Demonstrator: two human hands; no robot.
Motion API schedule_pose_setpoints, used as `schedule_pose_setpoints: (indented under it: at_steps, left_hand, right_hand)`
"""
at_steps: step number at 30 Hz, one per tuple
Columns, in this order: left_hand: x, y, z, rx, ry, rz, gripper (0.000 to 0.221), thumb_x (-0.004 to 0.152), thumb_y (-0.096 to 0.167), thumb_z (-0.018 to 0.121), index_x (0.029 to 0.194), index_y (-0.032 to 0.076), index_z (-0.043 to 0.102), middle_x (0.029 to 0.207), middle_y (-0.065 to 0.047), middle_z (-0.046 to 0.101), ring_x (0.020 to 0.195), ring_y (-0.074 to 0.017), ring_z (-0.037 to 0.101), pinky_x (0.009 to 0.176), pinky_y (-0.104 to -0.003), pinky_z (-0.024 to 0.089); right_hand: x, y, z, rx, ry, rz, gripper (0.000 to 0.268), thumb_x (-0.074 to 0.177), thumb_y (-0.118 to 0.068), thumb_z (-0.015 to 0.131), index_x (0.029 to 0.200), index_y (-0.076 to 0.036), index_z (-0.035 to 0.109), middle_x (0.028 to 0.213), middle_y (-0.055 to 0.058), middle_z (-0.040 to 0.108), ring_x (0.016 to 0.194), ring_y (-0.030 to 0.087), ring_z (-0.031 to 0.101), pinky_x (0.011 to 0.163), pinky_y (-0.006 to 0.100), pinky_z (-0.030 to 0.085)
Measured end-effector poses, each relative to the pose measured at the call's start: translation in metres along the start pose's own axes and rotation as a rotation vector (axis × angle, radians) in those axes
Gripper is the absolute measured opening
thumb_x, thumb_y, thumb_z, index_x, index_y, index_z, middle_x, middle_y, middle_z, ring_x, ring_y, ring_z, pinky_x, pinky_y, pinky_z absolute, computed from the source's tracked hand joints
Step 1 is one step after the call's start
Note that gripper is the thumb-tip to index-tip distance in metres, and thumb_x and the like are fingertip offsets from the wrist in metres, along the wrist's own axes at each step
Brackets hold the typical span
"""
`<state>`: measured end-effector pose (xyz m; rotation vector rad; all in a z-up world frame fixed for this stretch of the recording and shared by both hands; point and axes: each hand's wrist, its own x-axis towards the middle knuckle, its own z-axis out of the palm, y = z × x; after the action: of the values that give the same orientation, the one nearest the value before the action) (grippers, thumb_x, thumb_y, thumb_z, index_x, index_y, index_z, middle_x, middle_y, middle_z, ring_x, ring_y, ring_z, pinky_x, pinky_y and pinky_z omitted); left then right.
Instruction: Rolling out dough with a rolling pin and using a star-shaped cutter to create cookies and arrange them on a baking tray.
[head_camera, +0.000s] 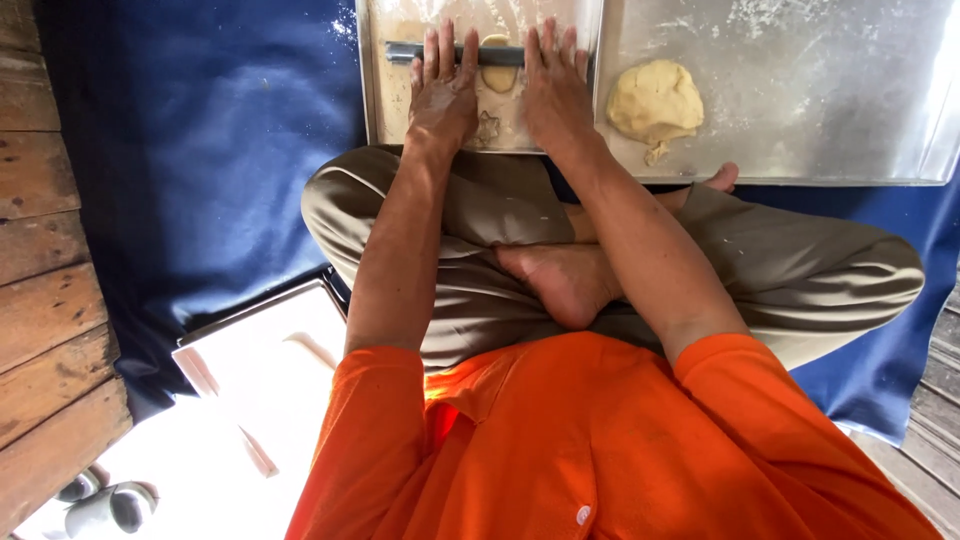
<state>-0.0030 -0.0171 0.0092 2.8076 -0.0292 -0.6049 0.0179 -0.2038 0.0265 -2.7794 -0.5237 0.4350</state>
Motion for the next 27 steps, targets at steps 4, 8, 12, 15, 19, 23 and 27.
schedule_pose_setpoints:
  at_steps: [4, 8, 12, 15, 19, 23, 27]
  left_hand:
    - [-0.030, 0.004, -0.010, -0.008, -0.099, 0.018, 0.088, 0.091, -0.001, 0.053, 0.167, 0.011, 0.012, 0.172, -0.009, -0.003, 0.157, -0.0310, -0.003, 0.129, -0.052, 0.010]
    - [-0.054, 0.002, -0.005, 0.005, -0.094, 0.028, 0.072, 0.095, 0.003, 0.043, 0.163, 0.003, 0.018, 0.172, -0.009, 0.010, 0.157, -0.0331, 0.008, 0.125, -0.057, 0.015]
    - [-0.062, 0.005, -0.013, 0.018, -0.112, 0.009, 0.062, 0.099, 0.005, 0.041, 0.161, 0.005, 0.029, 0.170, -0.006, 0.016, 0.156, -0.0318, 0.009, 0.125, -0.056, 0.014]
    - [-0.062, 0.004, -0.012, 0.011, -0.090, 0.001, 0.053, 0.106, 0.022, 0.038, 0.157, 0.006, 0.038, 0.167, -0.006, 0.026, 0.154, -0.0329, 0.014, 0.122, -0.061, 0.016]
    - [-0.058, 0.005, -0.015, 0.013, -0.139, -0.011, 0.058, 0.105, 0.022, 0.040, 0.159, 0.005, 0.030, 0.169, -0.007, 0.017, 0.155, -0.0336, 0.011, 0.124, -0.060, 0.018]
    - [-0.030, -0.001, -0.002, 0.022, -0.071, 0.005, 0.075, 0.101, 0.014, 0.047, 0.165, 0.004, 0.010, 0.172, -0.010, 0.004, 0.156, -0.0320, 0.002, 0.125, -0.059, 0.022]
    - [0.009, -0.008, 0.000, -0.015, -0.052, 0.009, 0.084, 0.091, -0.001, 0.050, 0.165, 0.003, 0.011, 0.172, -0.012, 0.001, 0.157, -0.0345, 0.002, 0.128, -0.055, 0.015]
  right_hand:
    - [-0.032, -0.001, 0.000, -0.056, -0.052, -0.075, 0.063, 0.109, -0.018, 0.049, 0.158, 0.012, 0.024, 0.163, 0.035, 0.020, 0.149, 0.056, 0.020, 0.121, 0.063, 0.023]
    - [-0.059, -0.004, 0.002, -0.060, -0.023, -0.114, 0.064, 0.100, -0.009, 0.051, 0.156, 0.013, 0.027, 0.163, 0.032, 0.029, 0.147, 0.055, 0.028, 0.117, 0.059, 0.031]
    - [-0.072, -0.009, -0.003, -0.039, -0.015, -0.105, 0.059, 0.105, -0.014, 0.053, 0.154, 0.013, 0.034, 0.162, 0.028, 0.034, 0.146, 0.052, 0.034, 0.116, 0.059, 0.032]
    - [-0.077, -0.011, -0.003, 0.022, 0.003, -0.101, 0.055, 0.104, -0.012, 0.054, 0.150, 0.014, 0.039, 0.159, 0.031, 0.038, 0.142, 0.056, 0.037, 0.115, 0.062, 0.033]
    - [-0.069, -0.009, -0.004, 0.028, -0.031, -0.102, 0.057, 0.107, -0.015, 0.048, 0.153, 0.014, 0.031, 0.161, 0.032, 0.032, 0.146, 0.056, 0.030, 0.117, 0.061, 0.029]
    - [-0.029, 0.006, 0.006, 0.067, -0.025, -0.078, 0.060, 0.113, -0.019, 0.048, 0.156, 0.014, 0.023, 0.164, 0.033, 0.017, 0.147, 0.061, 0.018, 0.119, 0.068, 0.027]
    - [0.013, 0.012, 0.007, 0.024, -0.037, -0.020, 0.064, 0.117, -0.021, 0.049, 0.161, 0.011, 0.016, 0.167, 0.030, 0.003, 0.153, 0.054, 0.003, 0.125, 0.064, 0.015]
